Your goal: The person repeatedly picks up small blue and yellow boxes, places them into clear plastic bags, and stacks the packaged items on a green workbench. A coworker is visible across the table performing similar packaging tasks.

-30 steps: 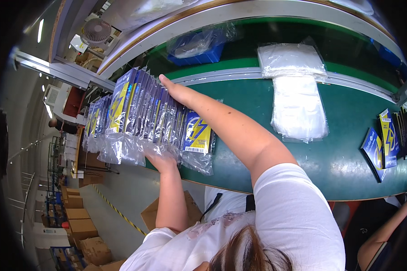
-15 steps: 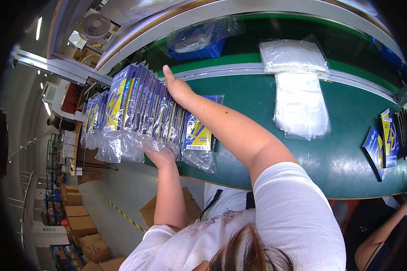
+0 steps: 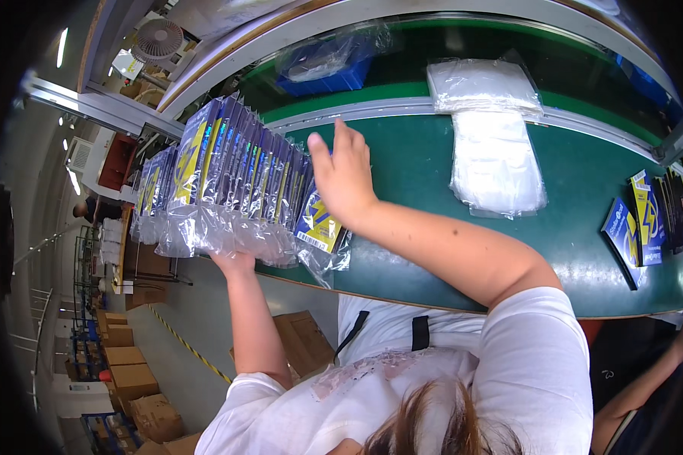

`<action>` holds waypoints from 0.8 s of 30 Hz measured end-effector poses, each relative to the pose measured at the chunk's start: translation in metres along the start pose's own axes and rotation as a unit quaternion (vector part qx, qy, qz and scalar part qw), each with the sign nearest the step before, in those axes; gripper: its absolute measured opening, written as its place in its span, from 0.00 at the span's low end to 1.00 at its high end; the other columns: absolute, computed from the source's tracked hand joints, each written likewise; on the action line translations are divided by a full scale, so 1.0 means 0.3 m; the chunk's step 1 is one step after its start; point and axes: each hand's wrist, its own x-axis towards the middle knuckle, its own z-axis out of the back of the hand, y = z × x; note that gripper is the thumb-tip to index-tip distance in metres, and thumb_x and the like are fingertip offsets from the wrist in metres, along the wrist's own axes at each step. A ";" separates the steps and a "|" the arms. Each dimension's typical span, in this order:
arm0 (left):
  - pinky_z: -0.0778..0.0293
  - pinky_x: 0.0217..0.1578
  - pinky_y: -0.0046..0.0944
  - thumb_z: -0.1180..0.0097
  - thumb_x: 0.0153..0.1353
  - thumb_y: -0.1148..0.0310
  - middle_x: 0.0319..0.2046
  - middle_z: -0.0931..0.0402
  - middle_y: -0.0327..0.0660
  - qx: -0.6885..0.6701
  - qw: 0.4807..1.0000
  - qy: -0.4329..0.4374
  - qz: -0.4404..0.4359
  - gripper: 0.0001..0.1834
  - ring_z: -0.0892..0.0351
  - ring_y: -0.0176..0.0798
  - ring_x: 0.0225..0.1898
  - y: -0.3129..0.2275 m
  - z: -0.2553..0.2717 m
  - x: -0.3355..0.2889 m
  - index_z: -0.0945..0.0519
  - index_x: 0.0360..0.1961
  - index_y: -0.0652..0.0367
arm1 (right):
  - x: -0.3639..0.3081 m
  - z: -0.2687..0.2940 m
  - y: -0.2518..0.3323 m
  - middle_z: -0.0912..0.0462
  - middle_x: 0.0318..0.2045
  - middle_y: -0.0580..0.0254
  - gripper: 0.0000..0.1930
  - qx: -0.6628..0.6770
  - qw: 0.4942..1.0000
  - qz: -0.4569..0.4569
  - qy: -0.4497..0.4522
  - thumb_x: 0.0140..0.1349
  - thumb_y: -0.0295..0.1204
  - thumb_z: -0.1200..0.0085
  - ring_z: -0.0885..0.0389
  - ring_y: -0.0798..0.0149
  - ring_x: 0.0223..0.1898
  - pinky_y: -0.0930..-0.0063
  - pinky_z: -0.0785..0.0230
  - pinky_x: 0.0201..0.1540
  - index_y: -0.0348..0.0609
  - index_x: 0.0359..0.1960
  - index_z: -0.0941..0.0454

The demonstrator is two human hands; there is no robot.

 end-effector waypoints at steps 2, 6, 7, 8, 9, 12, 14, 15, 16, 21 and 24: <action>0.34 0.54 0.51 0.60 0.64 0.44 0.54 0.32 0.44 0.006 0.999 0.024 0.035 0.31 0.31 0.46 0.54 -0.027 -0.036 0.033 0.35 0.60 0.56 | -0.060 0.010 0.010 0.40 0.58 0.33 0.33 -0.009 0.998 0.053 0.019 0.66 0.46 0.60 0.42 0.37 0.60 0.56 0.50 0.64 0.28 0.61 0.44; 0.33 0.54 0.50 0.60 0.65 0.46 0.53 0.31 0.44 -0.069 0.981 0.140 0.117 0.30 0.30 0.45 0.53 -0.089 -0.116 0.103 0.35 0.59 0.57 | -0.100 -0.022 0.039 0.42 0.60 0.33 0.33 0.004 0.997 0.067 0.030 0.67 0.45 0.61 0.45 0.37 0.63 0.57 0.53 0.66 0.27 0.62 0.47; 0.33 0.54 0.50 0.60 0.65 0.46 0.52 0.31 0.44 -0.086 0.973 0.165 0.134 0.30 0.30 0.45 0.53 -0.101 -0.127 0.117 0.35 0.59 0.57 | -0.102 -0.045 0.041 0.42 0.60 0.33 0.33 0.014 0.998 0.061 0.028 0.67 0.45 0.61 0.46 0.37 0.63 0.57 0.54 0.66 0.27 0.62 0.47; 0.33 0.54 0.50 0.60 0.65 0.46 0.52 0.31 0.44 -0.098 0.967 0.184 0.143 0.30 0.30 0.45 0.52 -0.115 -0.135 0.126 0.34 0.59 0.57 | -0.102 -0.071 0.048 0.44 0.61 0.31 0.34 0.023 0.998 0.049 0.030 0.67 0.47 0.64 0.47 0.37 0.64 0.56 0.56 0.67 0.25 0.62 0.48; 0.33 0.54 0.49 0.60 0.65 0.46 0.52 0.30 0.44 -0.107 0.961 0.202 0.155 0.30 0.29 0.45 0.52 -0.119 -0.149 0.138 0.34 0.59 0.57 | -0.098 -0.103 0.053 0.45 0.62 0.32 0.35 0.027 0.999 0.036 0.023 0.68 0.48 0.65 0.48 0.39 0.65 0.58 0.57 0.67 0.25 0.62 0.48; 0.32 0.53 0.49 0.60 0.66 0.47 0.51 0.30 0.44 -0.129 0.947 0.237 0.172 0.29 0.29 0.45 0.51 -0.135 -0.165 0.152 0.34 0.58 0.58 | -0.081 -0.202 0.072 0.48 0.63 0.30 0.40 0.051 0.999 0.005 0.015 0.68 0.54 0.71 0.52 0.40 0.67 0.60 0.61 0.69 0.22 0.63 0.51; 0.32 0.53 0.48 0.60 0.66 0.48 0.51 0.29 0.45 -0.140 0.940 0.253 0.180 0.29 0.28 0.45 0.51 -0.137 -0.174 0.157 0.33 0.58 0.59 | -0.054 -0.263 0.082 0.49 0.64 0.28 0.43 0.062 0.997 -0.037 0.010 0.67 0.57 0.73 0.54 0.40 0.68 0.61 0.63 0.69 0.21 0.63 0.52; 0.32 0.53 0.48 0.60 0.66 0.48 0.50 0.29 0.45 -0.145 0.938 0.257 0.180 0.28 0.28 0.45 0.51 -0.138 -0.169 0.157 0.33 0.58 0.59 | -0.046 -0.287 0.095 0.50 0.64 0.27 0.44 0.067 0.996 -0.058 0.010 0.66 0.58 0.74 0.55 0.40 0.68 0.61 0.64 0.69 0.20 0.63 0.53; 0.32 0.53 0.48 0.60 0.66 0.48 0.50 0.29 0.45 -0.149 0.936 0.261 0.182 0.28 0.28 0.45 0.50 -0.136 -0.170 0.157 0.33 0.58 0.59 | -0.044 -0.305 0.104 0.53 0.64 0.26 0.47 0.078 0.994 -0.071 0.020 0.65 0.61 0.76 0.58 0.40 0.69 0.61 0.67 0.70 0.19 0.63 0.55; 0.31 0.53 0.47 0.60 0.67 0.50 0.49 0.27 0.45 -0.165 0.928 0.279 0.184 0.27 0.27 0.44 0.49 -0.133 -0.173 0.167 0.32 0.57 0.60 | -0.029 -0.338 0.109 0.56 0.65 0.26 0.48 0.076 0.993 -0.093 0.019 0.64 0.62 0.78 0.62 0.42 0.70 0.62 0.70 0.70 0.19 0.64 0.57; 0.31 0.53 0.46 0.60 0.67 0.51 0.48 0.27 0.45 -0.171 0.924 0.288 0.186 0.27 0.26 0.44 0.48 -0.135 -0.176 0.172 0.32 0.56 0.61 | -0.033 -0.329 0.117 0.58 0.66 0.27 0.49 0.078 0.992 -0.099 0.030 0.64 0.63 0.79 0.63 0.43 0.70 0.63 0.71 0.70 0.19 0.64 0.58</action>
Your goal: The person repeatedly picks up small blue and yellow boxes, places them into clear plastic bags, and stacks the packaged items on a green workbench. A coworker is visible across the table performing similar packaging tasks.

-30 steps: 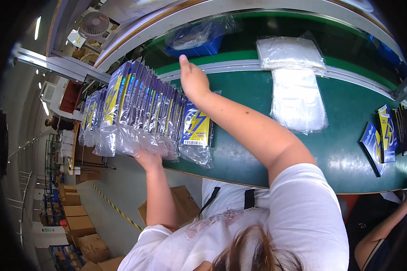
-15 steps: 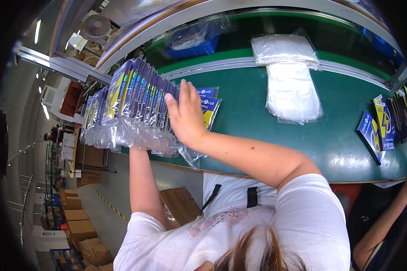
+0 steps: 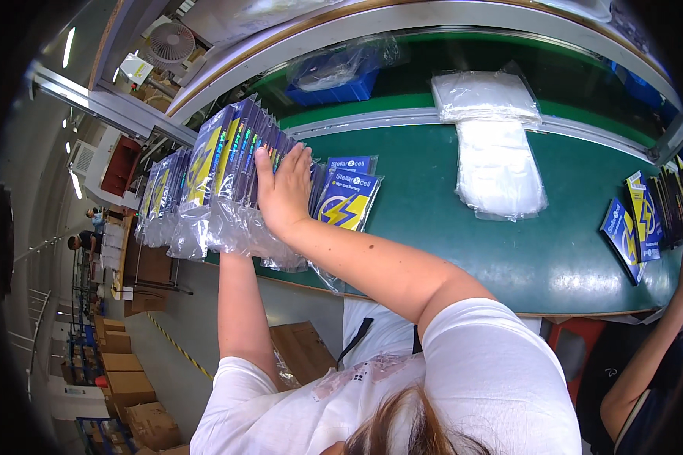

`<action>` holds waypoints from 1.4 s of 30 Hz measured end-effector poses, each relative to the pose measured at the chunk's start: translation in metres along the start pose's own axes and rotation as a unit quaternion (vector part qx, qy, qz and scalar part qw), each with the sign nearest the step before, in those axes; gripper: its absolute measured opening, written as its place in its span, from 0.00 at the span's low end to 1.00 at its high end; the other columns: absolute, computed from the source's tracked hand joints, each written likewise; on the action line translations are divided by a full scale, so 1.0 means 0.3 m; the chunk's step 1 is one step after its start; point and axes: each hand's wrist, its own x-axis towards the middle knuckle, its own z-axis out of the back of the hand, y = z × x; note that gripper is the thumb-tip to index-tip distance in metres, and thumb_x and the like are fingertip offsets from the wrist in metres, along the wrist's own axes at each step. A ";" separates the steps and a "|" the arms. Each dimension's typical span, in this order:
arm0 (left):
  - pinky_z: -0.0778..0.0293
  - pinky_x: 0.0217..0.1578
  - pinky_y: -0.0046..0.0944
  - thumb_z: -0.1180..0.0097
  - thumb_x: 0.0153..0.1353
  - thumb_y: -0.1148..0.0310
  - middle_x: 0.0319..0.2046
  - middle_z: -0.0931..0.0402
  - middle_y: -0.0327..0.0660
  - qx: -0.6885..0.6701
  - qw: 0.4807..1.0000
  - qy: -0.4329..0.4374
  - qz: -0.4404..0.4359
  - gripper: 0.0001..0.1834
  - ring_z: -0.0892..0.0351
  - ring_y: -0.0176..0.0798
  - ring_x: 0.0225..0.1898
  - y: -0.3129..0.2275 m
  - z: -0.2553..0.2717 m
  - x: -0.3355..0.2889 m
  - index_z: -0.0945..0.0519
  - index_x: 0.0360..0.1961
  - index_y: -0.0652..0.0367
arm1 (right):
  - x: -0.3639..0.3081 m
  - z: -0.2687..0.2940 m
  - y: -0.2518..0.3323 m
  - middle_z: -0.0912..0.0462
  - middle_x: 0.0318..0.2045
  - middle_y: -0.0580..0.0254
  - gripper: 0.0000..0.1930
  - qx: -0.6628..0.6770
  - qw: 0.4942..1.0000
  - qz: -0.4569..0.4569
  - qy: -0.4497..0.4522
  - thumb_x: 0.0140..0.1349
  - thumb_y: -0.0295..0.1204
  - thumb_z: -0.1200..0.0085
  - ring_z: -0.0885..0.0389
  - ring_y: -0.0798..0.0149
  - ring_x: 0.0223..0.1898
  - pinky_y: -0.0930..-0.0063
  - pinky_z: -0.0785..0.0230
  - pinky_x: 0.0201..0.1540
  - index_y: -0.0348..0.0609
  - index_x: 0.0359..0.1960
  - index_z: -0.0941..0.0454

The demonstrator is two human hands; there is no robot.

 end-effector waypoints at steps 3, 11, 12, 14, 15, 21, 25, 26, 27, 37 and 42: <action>0.30 0.52 0.45 0.61 0.68 0.51 0.48 0.26 0.46 -0.002 1.000 0.008 0.002 0.26 0.25 0.44 0.48 -0.013 0.002 -0.002 0.31 0.56 0.62 | -0.003 0.026 0.012 0.58 0.66 0.28 0.48 0.006 1.000 -0.002 0.012 0.64 0.63 0.79 0.63 0.43 0.70 0.63 0.71 0.70 0.20 0.64 0.59; 0.29 0.52 0.43 0.61 0.69 0.54 0.46 0.24 0.46 0.027 0.998 0.049 -0.001 0.25 0.23 0.43 0.46 -0.115 -0.015 0.005 0.30 0.54 0.64 | -0.002 0.068 0.105 0.54 0.64 0.25 0.43 0.032 0.977 0.209 -0.030 0.66 0.56 0.68 0.57 0.36 0.68 0.56 0.66 0.69 0.23 0.64 0.56; 0.29 0.52 0.43 0.61 0.69 0.54 0.45 0.24 0.46 0.045 0.998 0.049 -0.012 0.25 0.23 0.43 0.46 -0.121 -0.030 0.008 0.30 0.54 0.64 | 0.002 0.063 0.128 0.54 0.64 0.25 0.43 0.025 0.975 0.220 -0.016 0.66 0.57 0.69 0.57 0.35 0.68 0.53 0.65 0.68 0.23 0.65 0.56; 0.30 0.52 0.42 0.62 0.69 0.54 0.47 0.25 0.47 0.072 0.996 0.038 -0.029 0.25 0.23 0.43 0.47 -0.124 -0.056 0.009 0.31 0.56 0.65 | 0.011 0.036 0.150 0.54 0.64 0.25 0.44 0.004 0.977 0.213 -0.003 0.65 0.57 0.69 0.57 0.35 0.68 0.52 0.66 0.68 0.24 0.65 0.56; 0.30 0.53 0.42 0.62 0.70 0.54 0.48 0.25 0.47 0.084 0.995 0.034 -0.037 0.26 0.24 0.42 0.47 -0.120 -0.072 0.011 0.32 0.57 0.65 | 0.018 0.027 0.161 0.54 0.64 0.25 0.44 -0.008 0.977 0.211 0.003 0.65 0.57 0.69 0.58 0.35 0.68 0.51 0.66 0.68 0.24 0.65 0.57; 0.33 0.56 0.40 0.66 0.71 0.54 0.55 0.30 0.49 0.189 0.979 0.005 -0.076 0.29 0.27 0.41 0.53 -0.101 -0.144 -0.013 0.39 0.61 0.69 | 0.049 0.038 0.191 0.38 0.55 0.33 0.37 -0.025 0.974 0.219 -0.058 0.64 0.54 0.62 0.42 0.38 0.59 0.50 0.53 0.62 0.26 0.58 0.42; 0.37 0.59 0.41 0.66 0.70 0.51 0.57 0.33 0.53 0.203 0.969 0.026 -0.140 0.32 0.33 0.44 0.58 -0.096 -0.132 -0.037 0.40 0.61 0.71 | 0.062 0.070 0.227 0.32 0.50 0.39 0.31 -0.032 0.976 0.195 -0.090 0.65 0.50 0.57 0.36 0.44 0.54 0.56 0.46 0.59 0.30 0.53 0.34; 0.39 0.60 0.42 0.67 0.70 0.50 0.58 0.34 0.53 0.230 0.957 0.003 -0.178 0.33 0.34 0.45 0.59 -0.100 -0.136 -0.055 0.40 0.61 0.72 | 0.061 0.077 0.228 0.32 0.48 0.40 0.29 -0.019 0.971 0.214 -0.105 0.64 0.48 0.56 0.35 0.44 0.52 0.56 0.44 0.57 0.30 0.52 0.34; 0.40 0.61 0.43 0.68 0.70 0.48 0.58 0.35 0.54 0.255 0.943 -0.021 -0.215 0.35 0.36 0.46 0.61 -0.101 -0.135 -0.076 0.41 0.61 0.72 | 0.056 0.088 0.230 0.31 0.46 0.41 0.27 -0.009 0.965 0.234 -0.119 0.64 0.46 0.54 0.33 0.45 0.50 0.55 0.42 0.54 0.30 0.50 0.34; 0.35 0.56 0.46 0.72 0.70 0.57 0.49 0.29 0.56 0.381 0.764 -0.169 -0.493 0.26 0.30 0.48 0.53 -0.012 -0.158 -0.439 0.34 0.55 0.70 | -0.392 0.699 0.497 0.23 0.29 0.52 0.10 -0.021 0.809 0.548 0.213 0.60 0.28 0.56 0.26 0.59 0.26 0.71 0.30 0.31 0.33 0.29 0.25; 0.33 0.54 0.46 0.69 0.69 0.63 0.49 0.32 0.56 0.383 0.678 -0.100 -0.619 0.21 0.31 0.50 0.52 0.221 -0.277 -0.493 0.34 0.52 0.70 | -0.610 0.902 0.598 0.22 0.30 0.54 0.08 -0.162 0.787 0.524 0.281 0.57 0.24 0.54 0.24 0.60 0.27 0.72 0.30 0.31 0.34 0.28 0.23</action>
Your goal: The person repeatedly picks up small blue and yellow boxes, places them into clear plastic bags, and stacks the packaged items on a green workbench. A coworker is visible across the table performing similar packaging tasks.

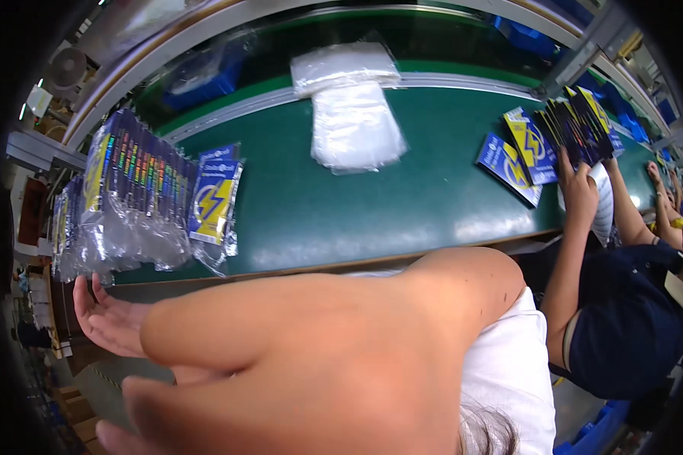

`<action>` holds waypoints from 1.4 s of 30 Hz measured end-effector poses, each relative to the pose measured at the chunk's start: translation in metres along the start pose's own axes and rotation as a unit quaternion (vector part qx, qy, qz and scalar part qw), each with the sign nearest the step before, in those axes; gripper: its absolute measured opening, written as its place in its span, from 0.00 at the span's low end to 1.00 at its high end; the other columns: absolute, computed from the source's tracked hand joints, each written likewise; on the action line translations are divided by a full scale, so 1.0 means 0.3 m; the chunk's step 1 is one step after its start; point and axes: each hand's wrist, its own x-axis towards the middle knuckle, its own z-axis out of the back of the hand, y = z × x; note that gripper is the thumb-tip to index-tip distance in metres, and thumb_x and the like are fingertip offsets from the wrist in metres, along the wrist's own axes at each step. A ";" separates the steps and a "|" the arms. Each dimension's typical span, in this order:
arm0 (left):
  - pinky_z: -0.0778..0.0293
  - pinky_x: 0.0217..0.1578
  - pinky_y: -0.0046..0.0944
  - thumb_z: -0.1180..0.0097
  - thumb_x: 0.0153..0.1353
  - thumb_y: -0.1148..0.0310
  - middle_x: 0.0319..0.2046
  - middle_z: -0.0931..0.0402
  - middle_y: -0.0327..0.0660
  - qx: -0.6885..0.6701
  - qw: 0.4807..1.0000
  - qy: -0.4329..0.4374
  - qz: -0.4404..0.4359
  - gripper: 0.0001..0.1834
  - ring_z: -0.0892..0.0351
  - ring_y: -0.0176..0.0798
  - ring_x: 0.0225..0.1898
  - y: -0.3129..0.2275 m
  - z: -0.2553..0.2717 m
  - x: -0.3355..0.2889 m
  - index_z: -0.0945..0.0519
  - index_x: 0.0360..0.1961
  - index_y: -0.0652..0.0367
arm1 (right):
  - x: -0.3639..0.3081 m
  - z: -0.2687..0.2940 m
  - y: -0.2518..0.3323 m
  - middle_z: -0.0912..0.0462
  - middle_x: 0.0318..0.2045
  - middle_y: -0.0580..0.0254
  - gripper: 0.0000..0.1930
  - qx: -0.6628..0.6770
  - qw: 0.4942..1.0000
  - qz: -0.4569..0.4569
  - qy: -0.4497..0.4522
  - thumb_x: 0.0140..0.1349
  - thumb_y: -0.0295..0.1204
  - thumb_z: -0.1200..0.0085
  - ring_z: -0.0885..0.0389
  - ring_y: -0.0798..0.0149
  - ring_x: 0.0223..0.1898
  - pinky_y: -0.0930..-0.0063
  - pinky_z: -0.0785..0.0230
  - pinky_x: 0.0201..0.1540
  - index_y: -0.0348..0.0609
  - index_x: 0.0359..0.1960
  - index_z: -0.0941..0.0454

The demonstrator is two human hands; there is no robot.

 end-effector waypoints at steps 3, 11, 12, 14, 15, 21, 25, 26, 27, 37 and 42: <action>0.35 0.56 0.47 0.67 0.67 0.65 0.51 0.34 0.57 -0.016 0.991 0.125 -0.047 0.20 0.32 0.51 0.52 -0.013 -0.030 -0.115 0.36 0.53 0.69 | -0.063 0.068 0.047 0.21 0.30 0.55 0.06 -0.025 0.999 -0.033 0.027 0.56 0.22 0.52 0.24 0.61 0.27 0.73 0.30 0.30 0.35 0.28 0.21; 0.40 0.58 0.44 0.46 0.58 0.74 0.52 0.29 0.45 0.023 0.881 0.473 -0.015 0.14 0.34 0.49 0.57 -0.046 -0.296 -0.318 0.24 0.46 0.61 | -0.502 0.229 -0.255 0.20 0.41 0.45 0.14 -0.395 0.846 -0.299 -0.195 0.56 0.19 0.50 0.20 0.49 0.40 0.67 0.28 0.45 0.33 0.46 0.25; 0.41 0.58 0.45 0.46 0.58 0.74 0.53 0.29 0.44 0.031 0.871 0.489 -0.028 0.14 0.34 0.49 0.58 -0.038 -0.330 -0.335 0.23 0.47 0.61 | -0.614 0.239 -0.315 0.23 0.46 0.43 0.17 -0.426 0.812 -0.360 -0.169 0.56 0.22 0.48 0.23 0.47 0.45 0.62 0.31 0.49 0.34 0.49 0.27; 0.43 0.59 0.47 0.46 0.56 0.74 0.56 0.31 0.41 0.039 0.848 0.525 -0.059 0.16 0.37 0.49 0.60 -0.021 -0.406 -0.354 0.23 0.48 0.58 | -0.840 0.203 -0.402 0.30 0.55 0.41 0.23 -0.523 0.727 -0.435 -0.090 0.55 0.27 0.46 0.30 0.44 0.55 0.55 0.38 0.57 0.36 0.54 0.32; 0.43 0.59 0.47 0.46 0.56 0.74 0.57 0.31 0.41 0.042 0.833 0.546 -0.079 0.17 0.37 0.49 0.61 -0.003 -0.438 -0.363 0.23 0.48 0.57 | -0.915 0.177 -0.416 0.33 0.58 0.41 0.26 -0.587 0.677 -0.443 -0.033 0.55 0.29 0.44 0.34 0.44 0.58 0.53 0.42 0.60 0.38 0.56 0.33; 0.40 0.54 0.50 0.46 0.53 0.76 0.44 0.23 0.39 0.055 0.759 0.636 -0.129 0.11 0.27 0.43 0.50 0.068 -0.575 -0.354 0.19 0.39 0.56 | -0.741 0.085 -0.304 0.34 0.58 0.39 0.32 -0.419 0.746 -0.517 0.007 0.50 0.38 0.38 0.38 0.41 0.61 0.52 0.47 0.63 0.39 0.56 0.32; 0.35 0.48 0.45 0.46 0.53 0.76 0.37 0.23 0.40 0.032 0.766 0.625 -0.145 0.09 0.25 0.43 0.42 0.062 -0.603 -0.317 0.18 0.35 0.57 | -0.768 0.169 -0.280 0.36 0.58 0.37 0.41 -0.399 0.723 -0.564 0.016 0.41 0.43 0.32 0.39 0.41 0.61 0.53 0.49 0.64 0.39 0.58 0.33; 0.33 0.47 0.44 0.46 0.53 0.76 0.36 0.23 0.40 0.025 0.767 0.626 -0.139 0.09 0.25 0.44 0.41 0.070 -0.605 -0.314 0.19 0.36 0.58 | -0.763 0.194 -0.277 0.34 0.56 0.39 0.41 -0.348 0.725 -0.594 0.009 0.41 0.42 0.32 0.35 0.44 0.58 0.55 0.44 0.61 0.39 0.58 0.33; 0.32 0.45 0.43 0.46 0.53 0.77 0.36 0.24 0.41 0.016 0.767 0.628 -0.130 0.09 0.25 0.45 0.40 0.077 -0.606 -0.319 0.19 0.36 0.58 | -0.741 0.217 -0.269 0.32 0.54 0.40 0.41 -0.296 0.723 -0.624 0.004 0.41 0.42 0.31 0.32 0.46 0.55 0.57 0.40 0.58 0.38 0.58 0.33; 0.29 0.40 0.43 0.46 0.56 0.77 0.37 0.27 0.44 -0.064 0.826 0.559 -0.027 0.12 0.27 0.47 0.42 0.056 -0.579 -0.359 0.23 0.43 0.62 | -0.719 0.041 -0.382 0.23 0.42 0.62 0.23 0.543 0.617 -0.413 -0.392 0.64 0.32 0.49 0.24 0.73 0.40 0.78 0.30 0.42 0.33 0.57 0.36; 0.31 0.43 0.42 0.43 0.49 0.78 0.36 0.26 0.41 -0.023 0.801 0.593 -0.079 0.14 0.27 0.45 0.43 0.061 -0.583 -0.336 0.22 0.40 0.58 | -0.602 -0.010 -0.470 0.22 0.45 0.51 0.26 0.548 0.616 -0.466 -0.323 0.58 0.24 0.44 0.19 0.64 0.43 0.73 0.24 0.45 0.28 0.57 0.37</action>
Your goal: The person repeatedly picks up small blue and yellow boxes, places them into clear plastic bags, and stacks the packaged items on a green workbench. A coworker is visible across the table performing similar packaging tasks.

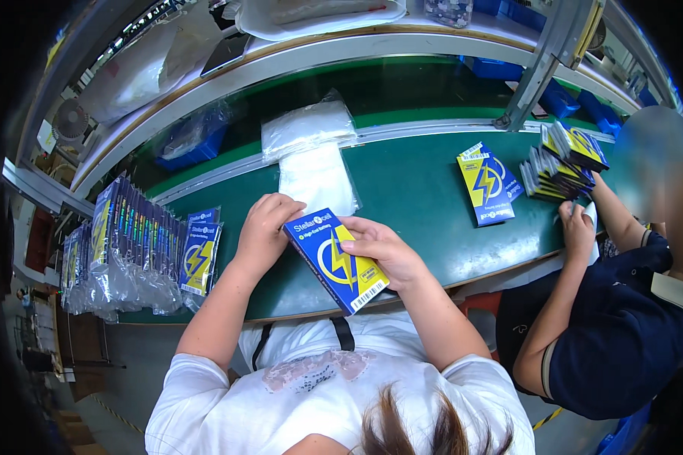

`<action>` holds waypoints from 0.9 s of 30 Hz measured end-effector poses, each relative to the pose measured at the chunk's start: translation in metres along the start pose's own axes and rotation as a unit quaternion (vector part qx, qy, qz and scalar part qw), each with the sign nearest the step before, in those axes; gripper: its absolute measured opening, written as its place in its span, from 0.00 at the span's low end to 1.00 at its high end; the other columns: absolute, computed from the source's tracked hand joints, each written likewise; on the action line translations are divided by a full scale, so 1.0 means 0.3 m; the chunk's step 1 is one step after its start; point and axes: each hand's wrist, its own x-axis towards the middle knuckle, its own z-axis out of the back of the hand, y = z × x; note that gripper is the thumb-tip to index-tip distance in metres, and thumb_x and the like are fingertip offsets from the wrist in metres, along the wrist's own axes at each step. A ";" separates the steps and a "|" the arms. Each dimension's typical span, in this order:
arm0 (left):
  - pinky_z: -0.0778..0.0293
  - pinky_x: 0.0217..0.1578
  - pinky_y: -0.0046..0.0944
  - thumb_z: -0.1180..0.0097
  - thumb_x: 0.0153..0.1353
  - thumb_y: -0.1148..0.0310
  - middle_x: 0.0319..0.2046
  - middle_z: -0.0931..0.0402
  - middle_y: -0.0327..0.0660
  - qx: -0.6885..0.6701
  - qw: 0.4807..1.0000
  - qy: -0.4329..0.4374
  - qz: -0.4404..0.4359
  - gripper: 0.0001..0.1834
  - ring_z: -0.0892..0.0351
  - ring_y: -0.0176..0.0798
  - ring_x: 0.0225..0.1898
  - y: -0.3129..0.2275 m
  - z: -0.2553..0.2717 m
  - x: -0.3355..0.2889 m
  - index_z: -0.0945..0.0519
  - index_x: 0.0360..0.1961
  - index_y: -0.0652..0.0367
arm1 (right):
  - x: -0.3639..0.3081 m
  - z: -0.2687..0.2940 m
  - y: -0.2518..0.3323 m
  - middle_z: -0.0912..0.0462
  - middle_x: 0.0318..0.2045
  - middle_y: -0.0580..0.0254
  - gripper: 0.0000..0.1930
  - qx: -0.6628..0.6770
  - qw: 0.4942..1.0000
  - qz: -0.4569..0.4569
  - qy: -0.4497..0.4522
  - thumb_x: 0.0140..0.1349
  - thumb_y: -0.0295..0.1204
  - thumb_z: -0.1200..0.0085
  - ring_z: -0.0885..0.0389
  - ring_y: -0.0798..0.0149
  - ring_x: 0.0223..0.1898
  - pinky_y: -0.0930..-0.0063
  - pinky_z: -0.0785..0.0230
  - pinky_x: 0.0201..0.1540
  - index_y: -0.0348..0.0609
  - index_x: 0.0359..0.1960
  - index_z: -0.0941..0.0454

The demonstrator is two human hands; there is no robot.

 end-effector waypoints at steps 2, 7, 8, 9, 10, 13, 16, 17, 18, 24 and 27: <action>0.32 0.45 0.43 0.42 0.46 0.80 0.35 0.25 0.40 0.015 1.000 0.003 -0.016 0.15 0.27 0.45 0.43 -0.008 0.018 0.005 0.21 0.38 0.57 | 0.030 -0.007 0.013 0.22 0.45 0.48 0.27 0.012 1.000 -0.023 0.008 0.56 0.23 0.43 0.18 0.62 0.42 0.72 0.23 0.45 0.27 0.58 0.38; 0.32 0.44 0.42 0.42 0.48 0.81 0.34 0.24 0.42 0.043 0.996 0.069 -0.047 0.15 0.26 0.46 0.42 0.006 0.031 -0.001 0.20 0.39 0.58 | 0.028 0.008 0.017 0.22 0.47 0.45 0.29 0.034 0.997 -0.056 0.027 0.56 0.22 0.44 0.18 0.60 0.43 0.70 0.23 0.45 0.28 0.60 0.40; 0.31 0.43 0.42 0.43 0.49 0.80 0.34 0.24 0.42 0.013 0.999 0.046 -0.020 0.13 0.26 0.46 0.41 0.003 0.031 0.002 0.20 0.38 0.59 | 0.026 0.015 0.011 0.22 0.47 0.46 0.29 0.033 0.997 -0.062 0.028 0.56 0.22 0.44 0.18 0.60 0.43 0.70 0.23 0.45 0.28 0.60 0.40; 0.30 0.42 0.42 0.43 0.50 0.78 0.33 0.25 0.43 -0.017 1.000 0.025 0.007 0.11 0.25 0.46 0.40 -0.002 0.029 0.005 0.20 0.37 0.59 | 0.024 0.022 0.002 0.22 0.47 0.46 0.29 0.033 0.997 -0.067 0.028 0.56 0.23 0.44 0.18 0.60 0.43 0.70 0.23 0.46 0.28 0.60 0.40; 0.29 0.40 0.42 0.43 0.52 0.77 0.33 0.25 0.43 -0.047 0.998 0.005 0.033 0.09 0.25 0.47 0.39 -0.006 0.023 0.007 0.20 0.36 0.60 | 0.026 0.022 -0.006 0.22 0.47 0.46 0.29 0.028 0.997 -0.065 0.039 0.57 0.23 0.45 0.18 0.60 0.44 0.70 0.24 0.48 0.29 0.60 0.40; 0.28 0.37 0.41 0.45 0.55 0.75 0.32 0.25 0.45 -0.078 0.995 -0.035 0.043 0.07 0.24 0.49 0.37 -0.001 -0.002 0.002 0.20 0.35 0.62 | 0.040 0.005 -0.010 0.23 0.49 0.47 0.31 0.023 0.994 -0.059 0.084 0.58 0.24 0.45 0.19 0.61 0.45 0.71 0.25 0.47 0.29 0.62 0.42; 0.28 0.37 0.41 0.43 0.49 0.81 0.31 0.25 0.44 -0.127 0.991 -0.031 0.025 0.08 0.24 0.49 0.35 0.001 -0.004 0.005 0.20 0.33 0.62 | 0.071 -0.009 -0.004 0.24 0.50 0.45 0.35 0.028 0.994 -0.063 0.080 0.55 0.23 0.44 0.20 0.60 0.47 0.72 0.26 0.49 0.26 0.63 0.47; 0.28 0.37 0.40 0.43 0.48 0.82 0.31 0.25 0.44 -0.150 0.988 -0.029 0.019 0.09 0.24 0.49 0.35 0.004 -0.006 0.005 0.20 0.32 0.62 | 0.084 -0.011 -0.004 0.23 0.49 0.45 0.35 0.034 0.996 -0.058 0.063 0.55 0.23 0.44 0.19 0.60 0.46 0.72 0.26 0.49 0.26 0.63 0.47; 0.28 0.36 0.36 0.42 0.44 0.85 0.31 0.24 0.43 -0.167 0.984 -0.053 0.038 0.11 0.23 0.44 0.35 0.003 -0.011 0.007 0.20 0.31 0.62 | 0.096 -0.011 0.000 0.23 0.48 0.45 0.33 0.034 0.996 -0.053 0.057 0.56 0.22 0.44 0.19 0.60 0.45 0.71 0.25 0.48 0.26 0.62 0.46; 0.30 0.30 0.28 0.40 0.51 0.78 0.29 0.24 0.37 -0.320 0.905 -0.067 0.273 0.06 0.25 0.30 0.29 0.009 0.001 0.002 0.21 0.32 0.63 | 0.068 -0.003 0.004 0.21 0.46 0.49 0.29 -0.007 0.999 -0.037 0.023 0.56 0.22 0.44 0.18 0.61 0.42 0.72 0.24 0.45 0.28 0.59 0.39; 0.29 0.30 0.26 0.42 0.57 0.73 0.27 0.23 0.35 -0.410 0.844 -0.047 0.343 0.06 0.26 0.26 0.29 0.011 0.016 -0.005 0.21 0.34 0.64 | 0.065 -0.002 0.002 0.22 0.46 0.49 0.30 -0.059 0.997 -0.054 0.017 0.55 0.22 0.43 0.18 0.62 0.42 0.73 0.24 0.45 0.27 0.59 0.39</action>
